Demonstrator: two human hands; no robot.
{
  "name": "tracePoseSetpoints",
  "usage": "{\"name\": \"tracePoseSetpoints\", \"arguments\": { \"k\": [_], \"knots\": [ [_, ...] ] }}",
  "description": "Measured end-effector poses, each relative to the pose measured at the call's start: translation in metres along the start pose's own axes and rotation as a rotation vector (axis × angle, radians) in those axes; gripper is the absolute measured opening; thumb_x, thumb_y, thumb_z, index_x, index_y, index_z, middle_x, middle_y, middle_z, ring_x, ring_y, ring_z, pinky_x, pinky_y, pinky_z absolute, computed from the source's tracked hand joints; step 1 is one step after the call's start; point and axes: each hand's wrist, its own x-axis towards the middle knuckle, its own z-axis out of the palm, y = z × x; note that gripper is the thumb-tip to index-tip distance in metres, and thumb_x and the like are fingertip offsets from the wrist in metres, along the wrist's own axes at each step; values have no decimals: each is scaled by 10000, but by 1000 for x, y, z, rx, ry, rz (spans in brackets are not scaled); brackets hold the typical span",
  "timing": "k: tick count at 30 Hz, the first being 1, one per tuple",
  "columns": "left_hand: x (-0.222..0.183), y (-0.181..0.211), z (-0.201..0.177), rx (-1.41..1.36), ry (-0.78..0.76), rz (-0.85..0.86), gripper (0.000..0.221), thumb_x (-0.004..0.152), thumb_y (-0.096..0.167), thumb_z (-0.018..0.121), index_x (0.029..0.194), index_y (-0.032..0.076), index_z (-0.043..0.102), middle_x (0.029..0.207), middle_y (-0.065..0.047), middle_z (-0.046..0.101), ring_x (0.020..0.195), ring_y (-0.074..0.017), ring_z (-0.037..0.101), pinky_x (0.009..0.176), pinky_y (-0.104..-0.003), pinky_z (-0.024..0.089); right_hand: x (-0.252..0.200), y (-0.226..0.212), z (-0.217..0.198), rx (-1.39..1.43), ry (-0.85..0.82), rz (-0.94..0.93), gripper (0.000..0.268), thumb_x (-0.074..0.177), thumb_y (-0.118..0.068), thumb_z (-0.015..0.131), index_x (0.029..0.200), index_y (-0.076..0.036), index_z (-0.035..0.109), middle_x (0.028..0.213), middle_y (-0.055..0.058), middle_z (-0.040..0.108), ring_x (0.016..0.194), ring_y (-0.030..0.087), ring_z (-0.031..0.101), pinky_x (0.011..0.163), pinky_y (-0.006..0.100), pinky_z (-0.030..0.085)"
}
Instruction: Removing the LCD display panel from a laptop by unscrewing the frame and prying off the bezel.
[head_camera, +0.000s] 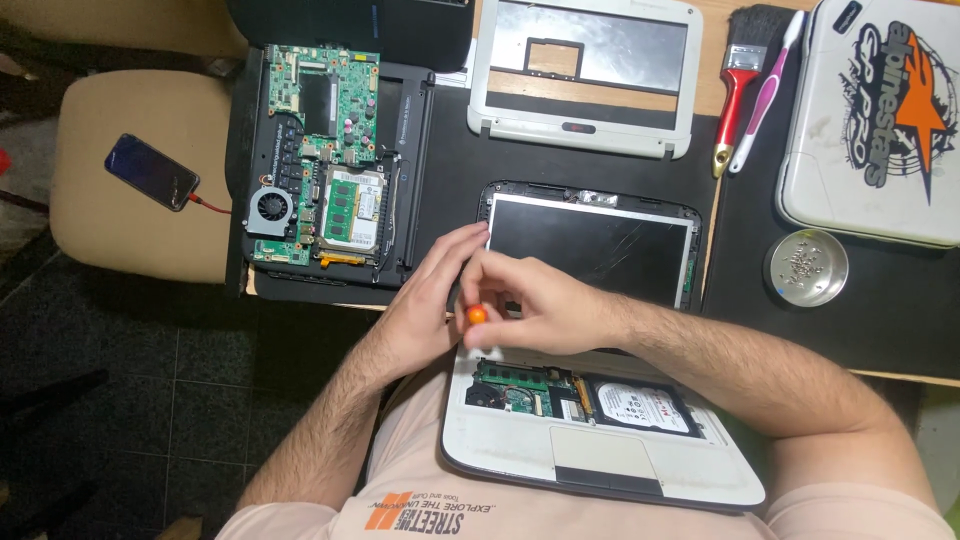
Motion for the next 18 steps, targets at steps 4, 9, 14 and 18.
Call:
{"name": "tracePoseSetpoints", "arguments": {
  "k": [4,9,14,18],
  "knots": [
    [-1,4,-2,-19,-3,-41,1077,891,-43,855,1859,10,387,1915,-219,376,1722,-495,508,1425,-649,453,3,-16,-4,-33,-22,-64,257,1202,-298,783,1371,-106,811,1260,83,762,863,139,822,818,379,746],
    [-3,-8,3,-29,3,-28,1089,878,-65,824,1870,27,384,1910,-224,366,1750,-502,467,1443,-640,422,3,4,2,127,-21,45,371,1197,-314,791,1444,-69,663,1176,43,727,939,123,751,887,375,706],
    [-2,1,3,-9,6,-30,1079,869,-95,809,1858,-5,389,1910,-254,346,1747,-521,457,1453,-648,406,1,-9,-3,7,-5,3,273,1165,-281,829,1341,-83,762,1121,55,755,840,109,776,809,347,710],
    [-4,-8,10,34,18,-32,992,934,-53,798,1847,-19,411,1901,-246,346,1746,-512,449,1462,-634,395,3,-5,0,55,-32,-28,407,1310,-320,516,1510,-88,784,1339,107,697,921,130,832,852,409,737]
  ]
}}
